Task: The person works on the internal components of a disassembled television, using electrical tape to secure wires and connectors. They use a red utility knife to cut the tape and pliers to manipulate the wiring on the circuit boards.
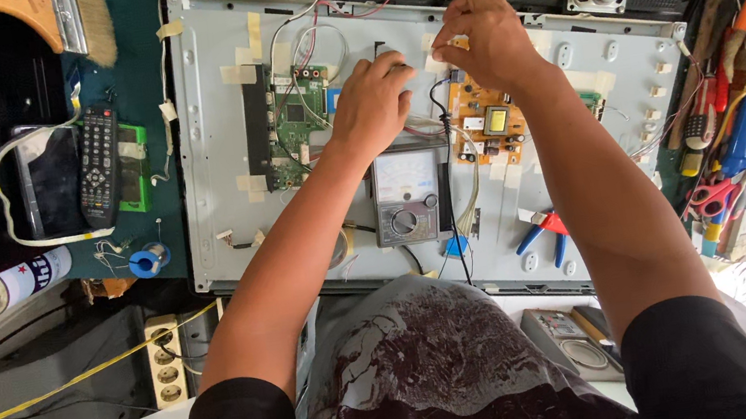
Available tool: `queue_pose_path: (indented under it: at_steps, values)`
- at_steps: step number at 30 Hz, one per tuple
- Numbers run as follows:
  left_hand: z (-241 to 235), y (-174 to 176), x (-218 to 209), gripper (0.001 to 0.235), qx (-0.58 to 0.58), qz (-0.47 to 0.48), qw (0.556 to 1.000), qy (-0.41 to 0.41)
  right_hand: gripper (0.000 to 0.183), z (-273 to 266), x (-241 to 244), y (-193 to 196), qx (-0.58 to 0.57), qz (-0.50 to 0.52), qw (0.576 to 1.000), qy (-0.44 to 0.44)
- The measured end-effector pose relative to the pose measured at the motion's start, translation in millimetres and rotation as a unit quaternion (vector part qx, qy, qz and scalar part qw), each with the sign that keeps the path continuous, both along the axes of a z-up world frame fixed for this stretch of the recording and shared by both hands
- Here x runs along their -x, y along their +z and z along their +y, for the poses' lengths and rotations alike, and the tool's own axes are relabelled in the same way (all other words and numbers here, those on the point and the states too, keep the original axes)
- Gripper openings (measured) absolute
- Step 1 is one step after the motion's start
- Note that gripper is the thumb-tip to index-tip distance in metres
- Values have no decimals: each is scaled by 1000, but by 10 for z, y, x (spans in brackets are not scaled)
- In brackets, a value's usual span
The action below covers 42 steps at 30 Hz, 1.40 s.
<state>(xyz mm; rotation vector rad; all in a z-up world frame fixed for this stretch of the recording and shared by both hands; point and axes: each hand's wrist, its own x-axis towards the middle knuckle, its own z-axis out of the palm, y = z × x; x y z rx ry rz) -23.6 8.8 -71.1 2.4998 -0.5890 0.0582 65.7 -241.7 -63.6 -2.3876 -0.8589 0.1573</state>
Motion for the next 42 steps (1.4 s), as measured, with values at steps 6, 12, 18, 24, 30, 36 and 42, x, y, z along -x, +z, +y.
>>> queue_pose_path:
  at_steps: [6,12,18,24,30,36,42]
  values:
    - [-20,4,18,29,10,-12,1000,7,13,-21,-44,-87,7,-18,1000,13]
    - [-31,84,6,31,10,0,1000,7,13,-32,-61,-109,2,-40,999,17]
    - [-49,99,4,31,7,-2,1000,13,11,5,-49,-40,13,-17,1000,5]
    - [-58,92,5,31,6,-2,1000,16,13,1,-81,-109,6,-36,999,18]
    - [-107,74,6,49,-28,-7,1000,3,9,21,-74,-79,20,-8,1000,8]
    - [-209,164,21,51,-132,20,991,14,11,21,-74,-126,32,-30,999,5]
    - [-211,225,42,56,-172,11,985,14,18,35,-68,-113,-13,-18,1000,-16]
